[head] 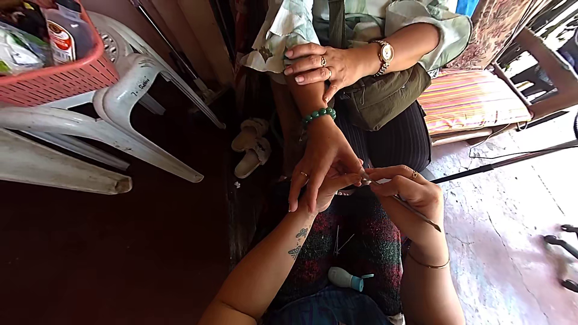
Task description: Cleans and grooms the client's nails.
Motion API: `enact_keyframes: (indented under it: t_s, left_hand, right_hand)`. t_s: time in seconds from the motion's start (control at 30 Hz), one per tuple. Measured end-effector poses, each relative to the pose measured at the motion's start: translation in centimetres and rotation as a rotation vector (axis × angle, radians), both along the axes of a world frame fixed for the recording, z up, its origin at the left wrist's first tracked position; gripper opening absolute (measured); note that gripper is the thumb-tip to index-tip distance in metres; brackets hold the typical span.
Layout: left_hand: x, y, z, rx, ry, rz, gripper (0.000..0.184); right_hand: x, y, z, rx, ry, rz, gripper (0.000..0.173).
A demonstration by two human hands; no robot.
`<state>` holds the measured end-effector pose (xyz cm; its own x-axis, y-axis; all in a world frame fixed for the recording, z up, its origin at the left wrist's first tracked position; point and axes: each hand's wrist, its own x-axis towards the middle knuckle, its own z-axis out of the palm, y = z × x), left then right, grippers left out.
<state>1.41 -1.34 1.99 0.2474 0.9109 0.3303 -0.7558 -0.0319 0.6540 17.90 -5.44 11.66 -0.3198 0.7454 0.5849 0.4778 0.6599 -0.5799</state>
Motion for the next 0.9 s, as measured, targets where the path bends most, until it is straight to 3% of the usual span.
enact_keyframes:
  t_s: [0.9]
  left_hand:
    - [-0.09,0.00,0.29,-0.010,0.000,0.004,0.022]
  right_hand:
    - [-0.09,0.23,0.19,0.041,-0.079,0.037,0.018]
